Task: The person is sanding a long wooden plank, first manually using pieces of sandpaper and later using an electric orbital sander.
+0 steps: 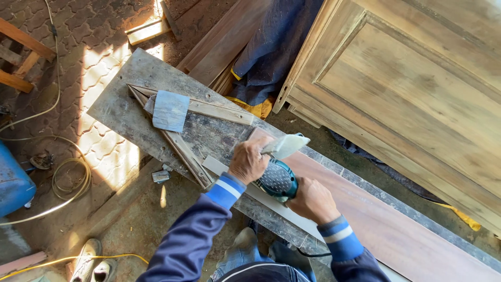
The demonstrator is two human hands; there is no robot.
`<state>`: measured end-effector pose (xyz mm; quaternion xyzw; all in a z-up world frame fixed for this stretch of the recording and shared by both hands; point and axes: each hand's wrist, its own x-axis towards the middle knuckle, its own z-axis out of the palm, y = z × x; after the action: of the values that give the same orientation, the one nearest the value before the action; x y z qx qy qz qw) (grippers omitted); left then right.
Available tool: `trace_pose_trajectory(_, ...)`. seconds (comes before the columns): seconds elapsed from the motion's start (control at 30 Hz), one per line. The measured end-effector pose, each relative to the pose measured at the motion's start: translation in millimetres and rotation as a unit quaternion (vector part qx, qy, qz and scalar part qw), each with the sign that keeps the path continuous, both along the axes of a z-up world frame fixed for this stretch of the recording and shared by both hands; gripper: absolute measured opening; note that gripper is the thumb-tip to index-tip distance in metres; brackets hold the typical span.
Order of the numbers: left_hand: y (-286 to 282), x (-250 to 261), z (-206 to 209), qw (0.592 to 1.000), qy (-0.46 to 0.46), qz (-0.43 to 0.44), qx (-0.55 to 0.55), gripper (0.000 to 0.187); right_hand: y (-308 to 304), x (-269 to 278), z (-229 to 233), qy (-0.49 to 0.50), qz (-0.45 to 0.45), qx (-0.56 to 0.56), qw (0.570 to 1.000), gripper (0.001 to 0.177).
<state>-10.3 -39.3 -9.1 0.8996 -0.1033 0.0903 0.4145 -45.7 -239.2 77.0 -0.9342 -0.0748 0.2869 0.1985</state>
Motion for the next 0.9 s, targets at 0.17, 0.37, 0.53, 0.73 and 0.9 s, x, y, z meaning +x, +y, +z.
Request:
trace_pose_trajectory(0.17,-63,-25,-13,0.999,-0.014,-0.013,-0.026,0.016,-62,-19,-14,0.060,-0.005,-0.037,0.997,0.044)
trace_pose_trajectory(0.37,-134,-52,16,0.999,0.006,-0.031,-0.037,0.021,-137,-42,-15,0.101,-0.016,-0.078,0.992,0.048)
trace_pose_trajectory(0.53,-178,-67,24,0.999,-0.006,-0.033,-0.042,0.023,-178,-52,-9,0.107,-0.037,-0.096,0.989,0.041)
trace_pose_trajectory(0.73,-190,-69,31,0.999,0.008,-0.028,-0.043,0.029,-191,-54,-6,0.091,-0.035,-0.084,0.992,0.042)
trace_pose_trajectory(0.9,-168,-59,19,0.999,-0.017,-0.020,-0.044,0.029,-168,-43,-11,0.097,-0.033,-0.084,0.991,0.047)
